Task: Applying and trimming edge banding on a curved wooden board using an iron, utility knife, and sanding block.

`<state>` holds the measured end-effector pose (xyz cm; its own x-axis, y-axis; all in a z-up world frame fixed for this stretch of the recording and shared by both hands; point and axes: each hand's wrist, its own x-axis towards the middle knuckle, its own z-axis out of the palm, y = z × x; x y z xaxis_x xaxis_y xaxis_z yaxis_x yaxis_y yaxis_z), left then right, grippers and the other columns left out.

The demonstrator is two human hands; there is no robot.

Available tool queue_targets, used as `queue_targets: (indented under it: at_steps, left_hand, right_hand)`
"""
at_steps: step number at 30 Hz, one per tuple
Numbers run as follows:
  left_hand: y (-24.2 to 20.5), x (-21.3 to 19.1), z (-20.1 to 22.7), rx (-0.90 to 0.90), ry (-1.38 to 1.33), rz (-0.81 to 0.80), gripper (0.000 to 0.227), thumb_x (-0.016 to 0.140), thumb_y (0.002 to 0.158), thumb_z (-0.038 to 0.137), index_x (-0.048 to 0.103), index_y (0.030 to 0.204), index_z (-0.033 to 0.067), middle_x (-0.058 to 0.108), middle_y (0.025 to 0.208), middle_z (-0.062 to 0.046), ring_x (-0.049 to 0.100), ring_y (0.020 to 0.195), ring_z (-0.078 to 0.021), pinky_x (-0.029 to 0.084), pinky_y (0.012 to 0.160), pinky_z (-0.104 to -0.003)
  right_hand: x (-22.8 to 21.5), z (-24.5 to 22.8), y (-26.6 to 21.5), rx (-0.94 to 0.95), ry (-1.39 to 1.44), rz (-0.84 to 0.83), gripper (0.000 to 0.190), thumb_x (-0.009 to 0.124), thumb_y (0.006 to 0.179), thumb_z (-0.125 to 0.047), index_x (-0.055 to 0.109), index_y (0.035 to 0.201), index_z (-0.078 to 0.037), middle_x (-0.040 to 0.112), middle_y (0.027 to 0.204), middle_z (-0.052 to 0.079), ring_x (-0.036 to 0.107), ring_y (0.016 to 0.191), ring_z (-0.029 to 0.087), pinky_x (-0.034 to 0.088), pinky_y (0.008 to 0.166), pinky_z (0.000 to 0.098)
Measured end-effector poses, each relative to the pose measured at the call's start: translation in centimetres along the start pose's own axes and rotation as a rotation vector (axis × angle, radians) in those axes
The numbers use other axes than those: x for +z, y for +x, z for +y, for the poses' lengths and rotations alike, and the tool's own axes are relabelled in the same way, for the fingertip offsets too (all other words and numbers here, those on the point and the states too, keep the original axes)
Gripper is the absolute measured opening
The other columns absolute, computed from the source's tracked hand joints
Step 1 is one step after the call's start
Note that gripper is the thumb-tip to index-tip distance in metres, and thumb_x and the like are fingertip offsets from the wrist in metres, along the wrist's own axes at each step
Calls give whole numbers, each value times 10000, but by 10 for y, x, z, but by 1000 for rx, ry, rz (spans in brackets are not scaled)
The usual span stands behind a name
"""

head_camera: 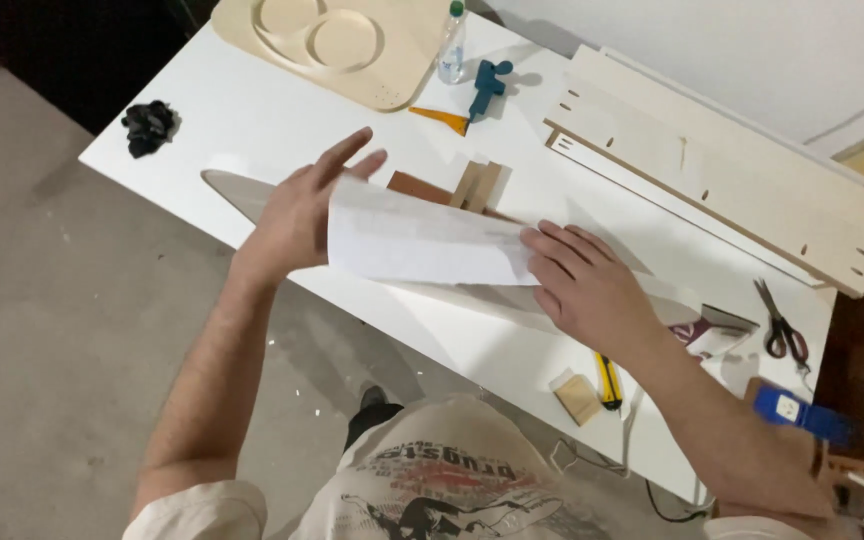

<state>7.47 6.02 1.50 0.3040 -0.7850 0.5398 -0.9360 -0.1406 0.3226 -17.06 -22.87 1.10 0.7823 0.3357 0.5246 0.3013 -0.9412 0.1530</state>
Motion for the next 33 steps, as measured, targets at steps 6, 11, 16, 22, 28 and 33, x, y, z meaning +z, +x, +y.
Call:
queue_targets:
  at_steps: [6, 11, 16, 22, 28, 33]
  left_hand:
    - [-4, -19, -10, -59, -211, -144, 1067, 779, 651, -126, 331, 1558, 213, 286, 1659, -134, 603, 1299, -393, 550, 1025, -553]
    - [6, -23, -23, 193, -331, -332, 935, 986, 529, 522, 690, 1372, 246, 476, 1597, -96, 283, 1504, -495, 185, 1210, -699]
    - [25, 3, -1, 261, -286, -271, 583, 790, 787, 618, 783, 1221, 228, 717, 1305, -91, 607, 1260, -433, 386, 1091, -659]
    - [30, 20, -5, 232, -207, -154, 176, 809, 910, 279, 828, 1084, 264, 802, 1084, -5, 757, 953, -295, 594, 849, -429]
    - [25, 15, -24, 136, -157, -212, 162, 804, 959, 242, 819, 1117, 276, 772, 1133, 70, 725, 1008, -146, 561, 772, -290]
    - [29, 1, -14, -40, -147, -276, 187, 812, 966, 144, 823, 1136, 220, 753, 1167, 89, 681, 1053, -39, 510, 825, -191]
  right_hand:
    - [21, -14, -13, 124, -131, 27, 276, 696, 874, -151, 691, 1150, -144, 679, 1287, 72, 688, 1169, 276, 546, 1011, 397]
    - [31, -21, -26, 153, -108, 208, 216, 722, 936, -132, 752, 1148, -160, 702, 1242, 85, 703, 1112, 310, 546, 987, 426]
    - [50, -33, -25, 96, -236, 392, 141, 753, 938, -151, 783, 1074, -174, 742, 1170, 60, 713, 1059, 268, 555, 968, 421]
    - [37, -49, -17, 68, -194, 547, 230, 734, 927, -382, 785, 1034, -184, 766, 1163, 56, 702, 1053, 284, 531, 959, 456]
    - [16, -38, -142, 686, -164, 1012, 173, 495, 1006, -118, 590, 1085, 3, 609, 1028, 162, 545, 864, 272, 464, 761, 365]
    - [120, -7, -319, 1850, -3, 1114, 445, 636, 886, 41, 436, 1283, 22, 477, 1232, 170, 562, 1017, 259, 544, 859, 356]
